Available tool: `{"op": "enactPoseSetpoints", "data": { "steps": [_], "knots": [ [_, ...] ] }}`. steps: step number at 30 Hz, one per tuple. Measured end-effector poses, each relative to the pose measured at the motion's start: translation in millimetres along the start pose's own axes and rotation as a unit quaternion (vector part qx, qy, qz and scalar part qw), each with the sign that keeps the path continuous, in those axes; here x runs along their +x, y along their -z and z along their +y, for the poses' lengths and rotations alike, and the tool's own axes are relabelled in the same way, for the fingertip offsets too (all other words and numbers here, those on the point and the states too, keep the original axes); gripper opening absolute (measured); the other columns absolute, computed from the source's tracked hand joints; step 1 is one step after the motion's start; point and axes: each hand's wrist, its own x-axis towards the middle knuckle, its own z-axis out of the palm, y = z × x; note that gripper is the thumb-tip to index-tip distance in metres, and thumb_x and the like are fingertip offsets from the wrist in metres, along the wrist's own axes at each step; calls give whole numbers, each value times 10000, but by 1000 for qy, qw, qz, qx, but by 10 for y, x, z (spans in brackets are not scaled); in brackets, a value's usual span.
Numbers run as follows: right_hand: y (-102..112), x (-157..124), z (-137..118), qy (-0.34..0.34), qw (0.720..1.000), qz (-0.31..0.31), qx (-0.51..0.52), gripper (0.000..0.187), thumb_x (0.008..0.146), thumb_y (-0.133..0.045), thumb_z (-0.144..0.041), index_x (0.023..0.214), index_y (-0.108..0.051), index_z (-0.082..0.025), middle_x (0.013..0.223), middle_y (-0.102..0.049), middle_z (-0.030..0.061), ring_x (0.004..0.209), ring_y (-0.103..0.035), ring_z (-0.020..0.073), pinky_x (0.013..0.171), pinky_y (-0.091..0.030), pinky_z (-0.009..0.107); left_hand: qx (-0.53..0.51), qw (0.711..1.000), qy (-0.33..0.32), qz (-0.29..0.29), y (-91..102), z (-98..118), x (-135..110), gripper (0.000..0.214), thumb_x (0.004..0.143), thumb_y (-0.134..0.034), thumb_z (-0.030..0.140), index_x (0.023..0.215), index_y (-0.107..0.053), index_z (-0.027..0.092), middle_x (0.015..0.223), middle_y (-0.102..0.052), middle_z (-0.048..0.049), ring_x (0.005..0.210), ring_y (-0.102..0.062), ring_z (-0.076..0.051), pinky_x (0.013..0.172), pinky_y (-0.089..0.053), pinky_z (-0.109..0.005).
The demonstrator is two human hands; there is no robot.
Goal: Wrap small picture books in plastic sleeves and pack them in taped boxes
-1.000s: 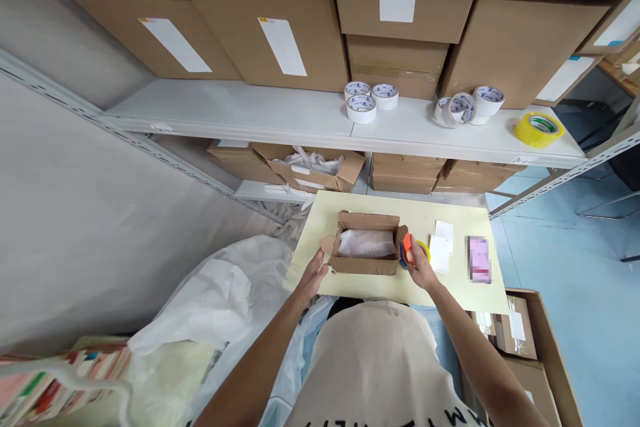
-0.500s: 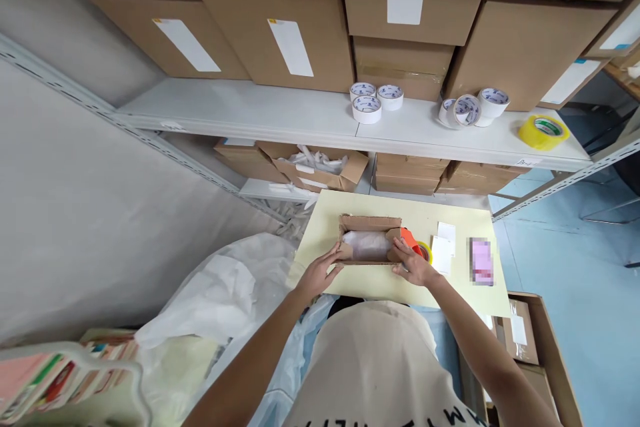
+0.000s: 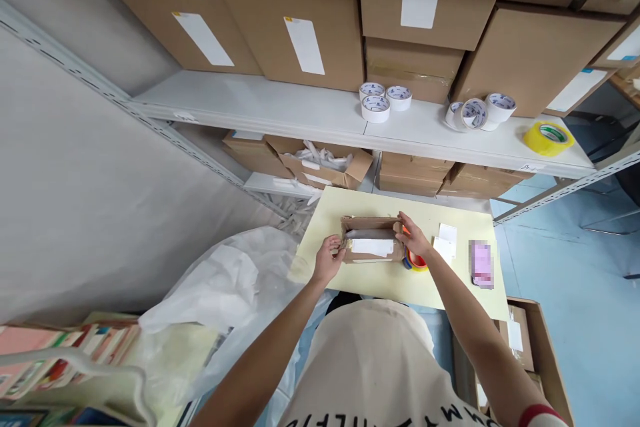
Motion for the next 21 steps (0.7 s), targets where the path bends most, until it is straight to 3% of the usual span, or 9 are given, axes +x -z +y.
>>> {"op": "enactPoseSetpoints", "data": {
  "steps": [6, 9, 12, 16, 19, 21],
  "knots": [
    [-46, 10, 6, -5, 996, 1, -88, 554, 813, -456, -86, 1357, -521, -170, 1253, -611, 108, 1173, -573, 209, 1005, -486, 371, -17, 1000, 1, -11, -19, -81, -35, 430, 723, -660, 223, 1133, -536, 193, 1045, -679, -94, 912, -681, -199, 697, -576, -321],
    [-111, -23, 55, 26, 993, -32, -109, 540, 815, -409, -50, 1298, -588, -211, 1269, -588, 88, 1174, -566, 200, 1051, -451, 369, -19, 1000, -8, -11, -25, -126, -40, 476, 744, -642, 210, 1203, -516, 192, 1053, -673, -91, 926, -677, -190, 711, -578, -317],
    [-99, -130, 163, 37, 990, -93, -95, 652, 814, -421, -74, 1439, -443, -260, 1474, -443, 74, 1360, -420, 223, 1147, -349, 425, -13, 999, -26, -14, -19, -173, -51, 499, 773, -614, 200, 1259, -503, 197, 1072, -673, -89, 953, -671, -186, 734, -580, -314],
    [-36, -313, 189, 2, 979, -168, -116, 688, 897, -488, -300, 1535, -232, -272, 1629, -154, 61, 1499, -119, 293, 1170, -272, 514, 37, 996, -75, -39, 0, -227, -63, 476, 810, -566, 212, 1285, -523, 205, 1132, -662, -96, 919, -670, -181, 722, -583, -311],
    [-51, -393, 51, -26, 972, -181, -150, 706, 908, -521, -483, 1530, -243, -300, 1647, -15, 54, 1499, -88, 332, 1139, -316, 512, 87, 989, -105, -54, 25, -245, -78, 499, 836, -526, 217, 1333, -501, 195, 1164, -647, -109, 896, -666, -177, 742, -581, -319],
    [-83, -405, -52, -44, 969, -181, -162, 682, 920, -504, -506, 1525, -252, -319, 1647, 17, 45, 1492, -126, 339, 1134, -322, 504, 128, 982, -128, -58, 53, -229, -96, 536, 850, -500, 216, 1383, -458, 185, 1199, -630, -124, 924, -661, -187, 782, -576, -337]
  ]
}}
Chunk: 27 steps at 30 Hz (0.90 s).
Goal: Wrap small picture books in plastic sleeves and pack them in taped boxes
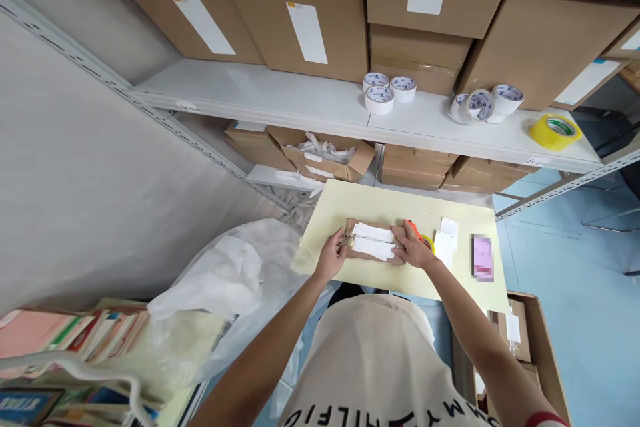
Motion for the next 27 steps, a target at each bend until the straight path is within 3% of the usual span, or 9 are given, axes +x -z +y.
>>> {"op": "enactPoseSetpoints", "data": {
  "steps": [3, 6, 9, 12, 16, 19, 21, 24, 27],
  "knots": [
    [14, 28, -97, 1, 1000, -1, 2, 631, 956, -447, -474, 1529, -228, -328, 1648, -12, 32, 1484, -177, 318, 1143, -312, 486, 110, 993, -51, 0, 65, 85, -13, 528, 877, -464, 224, 1402, -460, 170, 1317, -571, -166, 1147, -594, -256, 947, -511, -410],
    [51, 85, -125, 13, 1000, -14, 4, 610, 975, -412, -446, 1535, -216, -306, 1648, 12, 31, 1469, -229, 307, 1141, -325, 460, 232, 963, -131, -40, 107, 238, 22, 556, 889, -504, 350, 1412, -463, 167, 1509, -402, -181, 1381, -385, -336, 1094, -358, -492],
    [83, 140, -148, 5, 1000, -26, -3, 602, 977, -414, -439, 1532, -240, -285, 1644, 80, 40, 1428, -324, 315, 1131, -348, 436, 300, 925, -203, -116, 81, 377, 110, 792, 817, -596, 537, 1473, -374, 152, 1583, -271, -174, 1461, -229, -359, 1155, -229, -524],
    [81, 165, -167, 11, 1000, -9, -12, 589, 968, -442, -442, 1515, -299, -278, 1646, 61, 46, 1429, -322, 320, 1118, -367, 425, 329, 905, -221, -157, 12, 421, 198, 859, 811, -590, 586, 1494, -331, 134, 1574, -284, -183, 1465, -230, -345, 1171, -189, -525],
    [15, 56, -95, 3, 997, 73, -2, 553, 960, -443, -442, 1485, -360, -286, 1639, -97, 56, 1421, -335, 296, 1054, -439, 414, 348, 899, -208, -166, -63, 363, 221, 803, 856, -545, 566, 1500, -325, 139, 1567, -296, -177, 1454, -268, -330, 1167, -200, -533],
    [-91, -156, 38, -80, 983, 165, 19, 509, 983, -347, -396, 1467, -384, -242, 1558, -316, 103, 1351, -430, 267, 1029, -457, 407, 355, 899, -201, -158, -91, 314, 184, 779, 873, -526, 555, 1507, -315, 155, 1566, -299, -169, 1457, -264, -326, 1170, -196, -531],
    [-195, -301, 112, -139, 972, 189, 29, 473, 986, -305, -335, 1419, -444, -204, 1449, -457, 132, 1293, -487, 256, 1003, -469, 398, 358, 898, -201, -157, -101, 296, 157, 774, 881, -514, 553, 1511, -306, 156, 1564, -302, -171, 1457, -263, -326, 1170, -194, -533],
    [-376, -394, 130, -188, 972, 136, 24, 433, 948, -407, -298, 1361, -501, -212, 1281, -596, 137, 1182, -566, 270, 896, -506, 384, 363, 896, -205, -153, -107, 289, 127, 778, 882, -509, 557, 1515, -299, 157, 1559, -311, -174, 1456, -263, -331, 1168, -197, -534],
    [-501, -297, 52, -249, 967, 56, 3, 595, 886, -562, -355, 1425, -411, -154, 1148, -659, 175, 1100, -608, 309, 842, -496, 388, 371, 893, -208, -150, -106, 301, 104, 776, 879, -522, 548, 1510, -312, 147, 1552, -321, -182, 1452, -269, -339, 1165, -203, -537]
  ]
}}
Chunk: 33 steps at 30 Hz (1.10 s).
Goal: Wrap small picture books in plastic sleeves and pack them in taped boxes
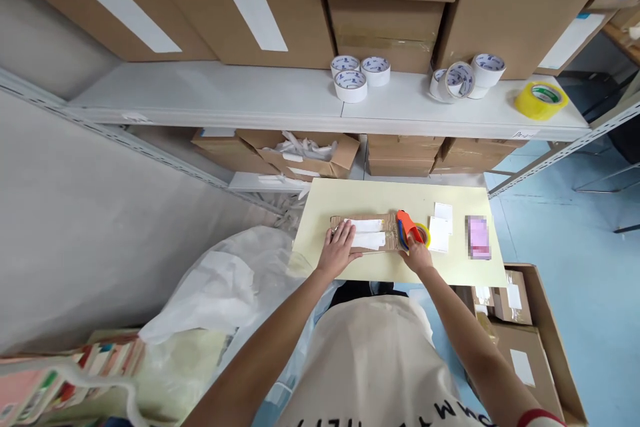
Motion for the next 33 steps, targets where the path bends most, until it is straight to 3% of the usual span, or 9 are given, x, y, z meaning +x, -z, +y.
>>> {"op": "enactPoseSetpoints", "data": {
  "steps": [3, 9, 14, 16, 19, 21, 25, 29, 33],
  "knots": [
    [-28, 114, -144, -64, 997, -42, -33, 702, 870, -599, -390, 1453, -334, -103, 1148, -659, 200, 1092, -617, 317, 851, -476, 386, 8, 1000, -1, -5, 15, 23, -12, 764, 878, -538, 527, 1500, -331, 134, 1550, -326, -186, 1448, -277, -347, 1162, -205, -551],
    [115, 240, -206, -88, 995, -38, -28, 452, 900, -507, -350, 1314, -505, -169, 1107, -683, 163, 1027, -660, 289, 835, -485, 392, -11, 1000, -8, -9, 50, 38, -21, 717, 881, -554, 490, 1486, -368, 154, 1541, -344, -176, 1437, -300, -355, 1155, -221, -567],
    [379, 102, -75, -15, 997, 70, 38, 476, 824, -475, -307, 1271, -548, -157, 1115, -684, 157, 1037, -636, 298, 839, -489, 396, -49, 998, -40, 10, 53, -61, -30, 712, 856, -603, 462, 1478, -391, 188, 1532, -368, -164, 1430, -311, -363, 1153, -231, -571],
    [569, -8, -33, 8, 987, 129, 99, 436, 801, -454, -344, 1172, -589, -158, 999, -695, 121, 934, -639, 284, 776, -495, 381, -64, 996, -64, 18, 42, -123, -31, 713, 849, -611, 463, 1477, -393, 204, 1528, -379, -158, 1427, -319, -360, 1156, -230, -569],
    [919, -188, -87, 35, 941, 228, 248, 314, 803, -417, -429, 855, -598, -178, 667, -585, 32, 644, -547, 208, 601, -446, 320, -84, 991, -96, 26, 23, -192, -28, 694, 856, -594, 475, 1469, -408, 208, 1524, -391, -151, 1423, -329, -355, 1163, -214, -566],
    [1126, -272, -228, 48, 910, 260, 319, 348, 836, -399, -497, 665, -495, -209, 550, -437, -18, 541, -427, 150, 526, -370, 279, -98, 989, -104, 36, 14, -207, -28, 688, 867, -564, 494, 1468, -409, 198, 1525, -390, -152, 1426, -321, -358, 1167, -194, -570],
    [1274, -261, -646, 57, 903, 173, 390, 535, 800, -469, -669, 528, -322, -234, 494, -291, -54, 475, -283, 93, 462, -251, 256, -115, 987, -99, 50, 10, -187, -43, 699, 881, -516, 516, 1475, -393, 169, 1536, -369, -163, 1436, -298, -360, 1169, -162, -577],
    [1153, -96, -938, 36, 923, 49, 380, 595, 695, -548, -754, 496, -366, -223, 456, -325, -56, 460, -308, 91, 454, -266, 252, -121, 987, -99, 43, 15, -167, -73, 685, 887, -499, 515, 1466, -406, 161, 1540, -366, -155, 1440, -293, -348, 1171, -159, -570],
    [1102, 30, -1003, 28, 945, 24, 325, 601, 684, -554, -757, 479, -392, -216, 449, -367, -48, 469, -340, 100, 465, -300, 257, -143, 985, -84, 43, 54, -147, -82, 647, 888, -498, 513, 1436, -449, 172, 1545, -362, -140, 1446, -289, -328, 1178, -161, -553]
  ]
}}
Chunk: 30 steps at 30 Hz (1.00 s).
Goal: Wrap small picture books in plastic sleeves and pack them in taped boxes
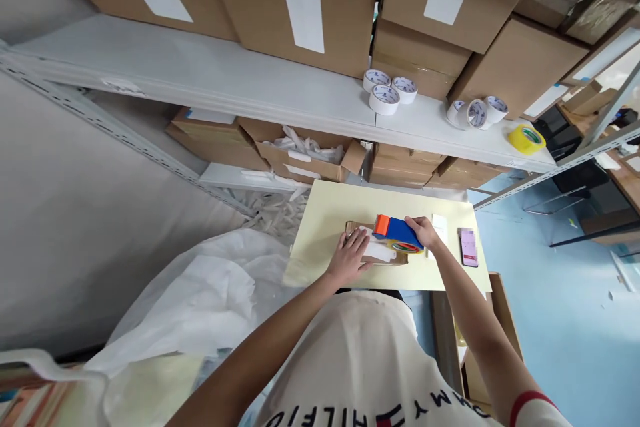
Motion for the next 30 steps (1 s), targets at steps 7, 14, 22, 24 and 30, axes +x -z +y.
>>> {"op": "enactPoseSetpoints", "data": {
  "steps": [7, 14, 22, 24, 30],
  "knots": [
    [54, 46, 35, 24, 999, -19, -24, 613, 695, -514, -782, 492, -395, -216, 467, -396, -37, 484, -341, 103, 469, -301, 261, -293, 939, 166, 71, 208, 92, 246, 444, 946, -394, 455, 1235, -622, 205, 1336, -614, -118, 1302, -499, -273, 1143, -275, -519],
    [72, 17, 154, 35, 999, -21, 5, 634, 666, -507, -818, 497, -379, -220, 468, -370, -43, 481, -327, 100, 459, -278, 256, -641, 697, 321, -5, 276, 149, 579, 353, 841, -571, 476, 1012, -680, 188, 931, -745, -80, 793, -711, -184, 720, -550, -331],
    [61, -27, -4, 38, 997, -24, -57, 627, 685, -489, -800, 477, -343, -227, 469, -317, -49, 478, -293, 95, 449, -263, 254, -650, 680, 340, 9, 371, 107, 616, 183, 665, -758, 303, 721, -717, 134, 633, -689, -32, 593, -654, -139, 565, -502, -241],
    [92, -40, -52, 56, 993, -30, -96, 627, 703, -489, -784, 463, -344, -223, 474, -318, -45, 491, -289, 99, 454, -265, 257, -646, 677, 352, 24, 406, 11, 531, 222, 644, -783, 324, 728, -723, 128, 655, -704, -48, 611, -671, -155, 588, -525, -261],
    [264, -121, 0, 90, 979, 11, -184, 620, 761, -457, -731, 435, -305, -227, 477, -270, -42, 491, -249, 105, 466, -240, 276, -607, 678, 408, 73, 454, -535, 121, 287, 587, -822, 378, 703, -712, 140, 659, -723, -53, 620, -676, -154, 658, -557, -285]
  ]
}}
